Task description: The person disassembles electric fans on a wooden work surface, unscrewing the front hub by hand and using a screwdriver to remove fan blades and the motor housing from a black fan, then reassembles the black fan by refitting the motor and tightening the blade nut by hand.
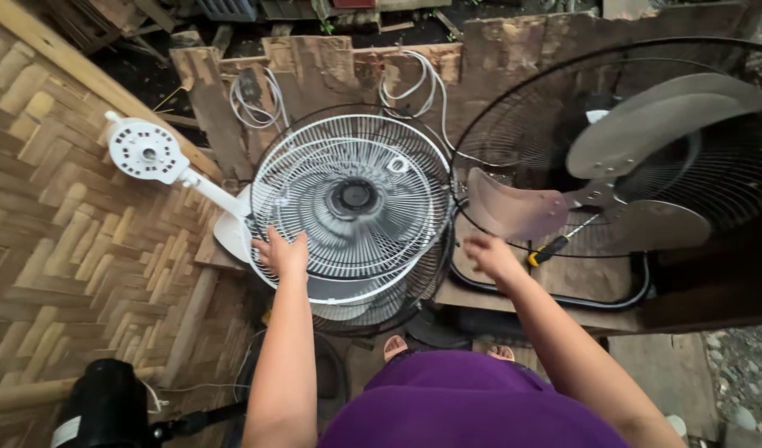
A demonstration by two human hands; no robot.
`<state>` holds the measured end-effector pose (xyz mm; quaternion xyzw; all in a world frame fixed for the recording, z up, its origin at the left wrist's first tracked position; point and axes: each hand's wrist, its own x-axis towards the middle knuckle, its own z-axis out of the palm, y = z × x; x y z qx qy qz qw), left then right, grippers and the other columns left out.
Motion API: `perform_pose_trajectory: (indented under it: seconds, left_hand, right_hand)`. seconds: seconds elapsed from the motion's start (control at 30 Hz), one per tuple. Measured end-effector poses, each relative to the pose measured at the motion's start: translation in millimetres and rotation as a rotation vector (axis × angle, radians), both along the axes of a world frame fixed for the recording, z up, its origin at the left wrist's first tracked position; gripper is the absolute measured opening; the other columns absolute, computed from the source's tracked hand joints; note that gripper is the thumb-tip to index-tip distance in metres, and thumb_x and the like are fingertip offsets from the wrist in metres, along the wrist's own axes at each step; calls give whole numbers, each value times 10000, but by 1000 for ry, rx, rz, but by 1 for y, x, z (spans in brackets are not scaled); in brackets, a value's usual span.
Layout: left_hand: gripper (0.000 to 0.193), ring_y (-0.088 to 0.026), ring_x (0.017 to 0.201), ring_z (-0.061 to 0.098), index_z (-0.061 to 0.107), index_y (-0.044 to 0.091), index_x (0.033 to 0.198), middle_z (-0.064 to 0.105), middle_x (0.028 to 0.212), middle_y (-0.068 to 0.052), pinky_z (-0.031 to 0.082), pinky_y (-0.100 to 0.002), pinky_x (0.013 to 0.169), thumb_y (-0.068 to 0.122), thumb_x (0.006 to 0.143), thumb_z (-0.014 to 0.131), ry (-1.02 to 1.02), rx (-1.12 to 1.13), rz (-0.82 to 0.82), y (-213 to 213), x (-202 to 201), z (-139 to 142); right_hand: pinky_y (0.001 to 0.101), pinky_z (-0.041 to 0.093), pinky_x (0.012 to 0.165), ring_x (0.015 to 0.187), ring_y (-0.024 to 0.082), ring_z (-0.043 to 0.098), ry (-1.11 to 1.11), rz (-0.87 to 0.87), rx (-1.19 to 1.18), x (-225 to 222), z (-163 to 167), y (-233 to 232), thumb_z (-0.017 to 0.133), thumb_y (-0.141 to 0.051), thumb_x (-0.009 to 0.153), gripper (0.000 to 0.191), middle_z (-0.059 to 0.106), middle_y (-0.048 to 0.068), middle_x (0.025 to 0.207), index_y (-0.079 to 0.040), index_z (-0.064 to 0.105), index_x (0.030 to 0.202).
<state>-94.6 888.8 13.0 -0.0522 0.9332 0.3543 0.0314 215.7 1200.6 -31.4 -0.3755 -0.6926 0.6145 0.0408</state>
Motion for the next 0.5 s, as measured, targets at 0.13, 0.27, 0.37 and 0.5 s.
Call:
perform_pose_trajectory:
  seconds: [0.13, 0.27, 0.37, 0.5]
  left_hand:
    - [825, -494, 1489, 187, 441, 227, 1511, 67, 1673, -240, 208, -695, 1107, 376, 799, 830, 280, -244, -172, 42, 58, 10]
    - [695, -481, 1475, 263, 547, 260, 1464, 171, 1699, -172, 247, -688, 1113, 319, 820, 803, 408, -198, -389, 98, 132, 20]
    - [602, -432, 1454, 311, 625, 269, 1373, 269, 1671, -145, 246, -668, 1123, 303, 797, 796, 392, -166, -493, 138, 193, 20]
    - [510, -401, 1442, 324, 673, 231, 1308, 323, 1646, -165, 225, -641, 1120, 277, 812, 781, 360, -138, -589, 177, 265, 9]
  right_hand:
    - [425, 470, 1098, 1327, 357, 571, -332, 264, 436, 54, -41, 33, 742, -367, 860, 715, 589, 213, 1438, -77, 516, 1473]
    - [488, 363, 1162, 1449, 402, 369, -547, 368, 656, 98, -48, 86, 749, -412, 838, 911, 324, 211, 1606, -118, 286, 1566]
    - [492, 365, 1206, 1467, 416, 386, -654, 504, 640, 124, -45, 125, 695, -382, 868, 912, 323, 158, 1641, -164, 252, 1636]
    - [549, 373, 1146, 1425, 490, 337, -668, 534, 634, 151, -41, 165, 504, -270, 942, 722, 163, 73, 1718, -300, 234, 1611]
